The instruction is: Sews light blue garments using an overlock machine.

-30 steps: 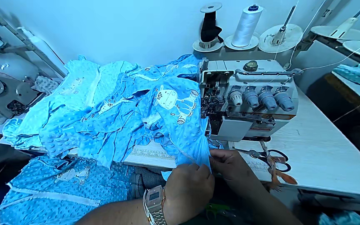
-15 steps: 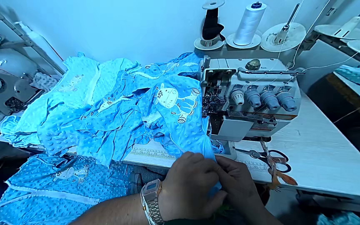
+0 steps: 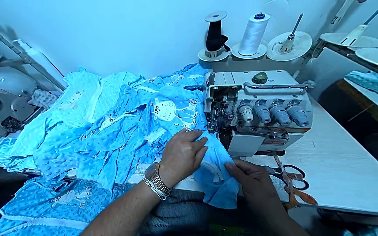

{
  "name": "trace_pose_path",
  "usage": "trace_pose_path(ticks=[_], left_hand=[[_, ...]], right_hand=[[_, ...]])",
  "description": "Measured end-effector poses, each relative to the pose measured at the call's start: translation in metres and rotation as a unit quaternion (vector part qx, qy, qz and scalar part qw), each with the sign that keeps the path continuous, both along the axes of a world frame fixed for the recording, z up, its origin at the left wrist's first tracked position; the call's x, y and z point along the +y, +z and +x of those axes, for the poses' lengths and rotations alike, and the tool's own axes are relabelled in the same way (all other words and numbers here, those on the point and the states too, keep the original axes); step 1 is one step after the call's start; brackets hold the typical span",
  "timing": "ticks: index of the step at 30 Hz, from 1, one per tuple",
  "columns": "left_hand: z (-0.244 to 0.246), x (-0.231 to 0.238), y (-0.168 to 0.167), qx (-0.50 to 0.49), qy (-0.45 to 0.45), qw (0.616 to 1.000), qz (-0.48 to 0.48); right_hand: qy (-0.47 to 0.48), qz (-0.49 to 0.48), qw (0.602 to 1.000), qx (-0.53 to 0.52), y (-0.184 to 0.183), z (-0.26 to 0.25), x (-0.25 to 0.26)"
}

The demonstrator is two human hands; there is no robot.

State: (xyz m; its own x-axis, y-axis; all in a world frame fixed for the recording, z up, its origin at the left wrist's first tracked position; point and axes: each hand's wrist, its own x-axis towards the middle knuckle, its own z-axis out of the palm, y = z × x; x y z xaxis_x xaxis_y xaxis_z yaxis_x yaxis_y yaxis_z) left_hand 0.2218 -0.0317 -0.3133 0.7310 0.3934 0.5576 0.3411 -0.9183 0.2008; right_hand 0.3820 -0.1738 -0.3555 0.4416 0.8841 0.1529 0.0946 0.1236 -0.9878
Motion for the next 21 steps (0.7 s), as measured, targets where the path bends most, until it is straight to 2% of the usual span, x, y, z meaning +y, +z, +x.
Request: trace_pose_path(ticks=[6, 8, 10, 12, 15, 17, 21], left_hand=[[-0.008, 0.028, 0.011, 0.028, -0.059, 0.993, -0.1], [-0.008, 0.024, 0.017, 0.036, -0.052, 0.995, -0.071], [-0.002, 0.004, 0.023, -0.002, -0.039, 0.999, -0.022], [0.009, -0.027, 0.023, -0.02, -0.031, 0.998, -0.052], [0.024, -0.058, 0.003, 0.034, 0.03, 0.995, -0.093], [0.024, -0.054, -0.007, 0.033, 0.044, 0.997, -0.062], [0.018, -0.031, 0.002, 0.06, 0.007, 0.996, -0.062]], right_hand=[[-0.002, 0.003, 0.999, 0.036, 0.003, 0.002, 0.01], [0.002, -0.001, 0.998, 0.067, 0.004, 0.002, 0.011], [0.01, -0.008, 0.996, 0.089, 0.007, 0.002, 0.011], [0.02, -0.007, 0.994, 0.111, 0.009, 0.0, 0.011], [0.019, 0.011, 0.991, 0.131, 0.01, -0.001, 0.012], [0.01, 0.018, 0.989, 0.144, 0.008, -0.002, 0.013], [0.004, 0.022, 0.978, 0.207, 0.004, -0.005, 0.018]])
